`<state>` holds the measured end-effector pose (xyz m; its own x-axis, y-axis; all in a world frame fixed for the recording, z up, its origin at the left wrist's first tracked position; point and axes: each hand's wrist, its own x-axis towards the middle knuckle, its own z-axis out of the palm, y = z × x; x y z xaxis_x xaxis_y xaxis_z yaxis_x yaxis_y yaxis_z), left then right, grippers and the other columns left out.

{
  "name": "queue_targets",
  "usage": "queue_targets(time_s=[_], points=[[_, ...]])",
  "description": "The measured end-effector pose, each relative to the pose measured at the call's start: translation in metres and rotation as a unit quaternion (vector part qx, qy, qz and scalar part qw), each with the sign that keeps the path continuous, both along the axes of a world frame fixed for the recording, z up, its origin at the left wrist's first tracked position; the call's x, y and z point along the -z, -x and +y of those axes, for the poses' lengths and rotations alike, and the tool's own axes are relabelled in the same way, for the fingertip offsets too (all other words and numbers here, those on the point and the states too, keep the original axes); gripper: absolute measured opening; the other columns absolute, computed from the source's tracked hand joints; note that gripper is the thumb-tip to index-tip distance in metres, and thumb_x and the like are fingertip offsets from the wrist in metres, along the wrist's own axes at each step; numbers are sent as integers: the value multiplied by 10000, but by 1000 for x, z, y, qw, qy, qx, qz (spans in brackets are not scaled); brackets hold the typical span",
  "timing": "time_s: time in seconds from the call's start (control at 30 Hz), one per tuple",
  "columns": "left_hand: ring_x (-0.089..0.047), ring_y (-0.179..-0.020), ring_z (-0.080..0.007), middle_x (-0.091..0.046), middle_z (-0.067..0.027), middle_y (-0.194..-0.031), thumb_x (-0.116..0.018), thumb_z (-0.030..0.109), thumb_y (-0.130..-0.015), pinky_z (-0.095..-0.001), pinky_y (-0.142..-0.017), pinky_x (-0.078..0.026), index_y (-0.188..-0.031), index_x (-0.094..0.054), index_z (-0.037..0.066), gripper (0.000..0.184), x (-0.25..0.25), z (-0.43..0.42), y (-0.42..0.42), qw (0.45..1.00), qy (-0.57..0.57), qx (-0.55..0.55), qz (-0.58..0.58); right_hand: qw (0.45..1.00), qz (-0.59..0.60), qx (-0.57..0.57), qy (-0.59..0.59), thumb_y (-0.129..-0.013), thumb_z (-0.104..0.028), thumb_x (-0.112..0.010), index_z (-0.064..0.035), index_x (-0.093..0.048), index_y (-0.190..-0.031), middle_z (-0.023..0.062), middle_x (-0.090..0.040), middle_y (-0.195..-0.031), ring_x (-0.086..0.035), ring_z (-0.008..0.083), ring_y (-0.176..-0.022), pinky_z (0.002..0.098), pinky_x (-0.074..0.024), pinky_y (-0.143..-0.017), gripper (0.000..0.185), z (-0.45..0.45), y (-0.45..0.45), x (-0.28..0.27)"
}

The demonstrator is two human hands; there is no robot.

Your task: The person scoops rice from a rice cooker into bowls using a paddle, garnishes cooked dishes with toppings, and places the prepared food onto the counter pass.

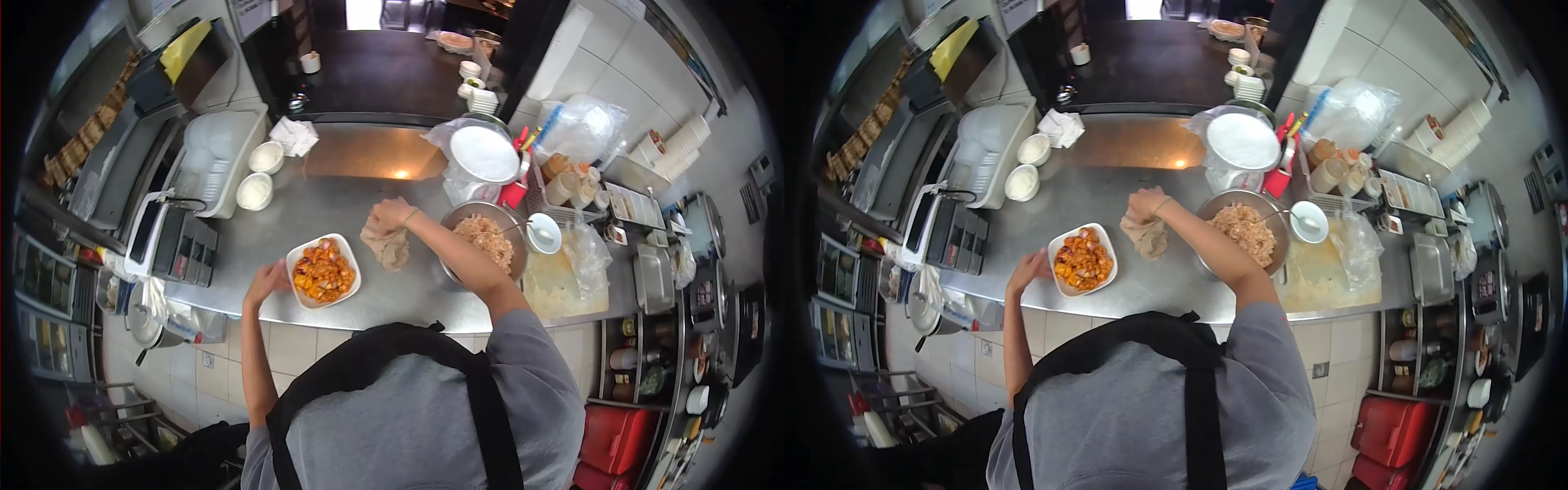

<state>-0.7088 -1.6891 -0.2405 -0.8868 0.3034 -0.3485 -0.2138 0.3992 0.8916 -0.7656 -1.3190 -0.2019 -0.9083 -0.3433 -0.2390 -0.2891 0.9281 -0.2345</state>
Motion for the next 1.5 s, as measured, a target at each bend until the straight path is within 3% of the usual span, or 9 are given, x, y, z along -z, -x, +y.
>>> queue_targets(time_s=[0.07, 0.23, 0.47, 0.6, 0.8, 0.97, 1.2, 1.3, 1.5], points=[[-643, -628, -170, -657, -94, -743, -491, 345, -899, -261, -566, -512, -949, -645, 15, 368, -20, 19, 18, 977, 111, 52, 177, 998, -39, -45, -13, -648, -225, -677, -84, -667, -829, 105, -665, -876, -629, 283, -876, 399, -457, -793, 229, -9, 6, 2], [-579, -530, -112, -632, -51, -666, -587, 199, -861, -258, -482, -482, -906, -642, -9, 220, -24, 32, 44, 971, 145, 131, 140, 963, -101, -52, 245, -637, -189, -723, -79, -693, -748, 87, -664, -729, -623, 173, -713, 323, -475, -651, 159, -37, 42, 16], [-623, -512, -143, -630, -103, -652, -567, 145, -858, -260, -433, -520, -848, -608, -41, 191, -12, 30, 13, 990, 85, -11, 112, 804, -270, 116, 517, -759, -57, -626, -3, -695, -866, 6, -621, -654, -525, 72, -589, 213, -420, -522, 139, -63, 8, 21], [-616, -506, -144, -619, -91, -670, -550, 147, -875, -250, -439, -524, -842, -580, -36, 188, -4, 31, -9, 994, 20, -65, 81, 812, -297, 108, 491, -745, -49, -655, -4, -693, -853, 8, -626, -684, -497, 84, -537, 230, -423, -509, 123, -48, 16, 31], [-630, -506, -182, -610, -114, -652, -539, 113, -871, -265, -433, -531, -837, -545, -56, 172, 4, 38, -25, 988, -46, -137, 55, 888, 80, 110, 438, -562, -24, -738, -63, -663, -634, 84, -597, -746, -595, 213, -676, 306, -481, -618, 111, -87, 4, 36], [-637, -522, -193, -614, -122, -673, -531, 112, -875, -264, -443, -534, -831, -530, -58, 175, 8, 44, -37, 982, -73, -171, 29, 936, -94, 26, 338, -558, -49, -749, -42, -664, -636, 72, -640, -689, -618, 166, -675, 276, -484, -625, 115, -49, 8, 14], [-657, -610, -242, -611, -173, -776, -503, 127, -894, -280, -525, -564, -933, -468, -37, 173, 5, 48, -57, 971, -150, -183, -37, 897, -124, 22, 423, -600, -48, -739, -19, -666, -687, 58, -652, -667, -600, 124, -610, 253, -479, -583, 117, -27, -2, 19], [-663, -676, -285, -606, -205, -824, -488, 124, -899, -304, -591, -578, -977, -423, -21, 177, 2, 51, -74, 958, -208, -184, -73, 871, -276, 56, 403, -653, 40, -653, -10, -661, -711, 35, -633, -665, -589, 98, -655, 228, -468, -595, 77, 0, -6, 3], [-636, -823, -383, -553, -266, -1026, -431, 20, -881, -403, -708, -573, -1120, -284, 43, 281, -5, 65, -101, 905, -360, -166, -151, 947, -99, 75, 296, -616, -28, -637, -54, -643, -627, 57, -633, -649, -591, 148, -579, 269, -474, -566, 29, 14, -50, 42]])
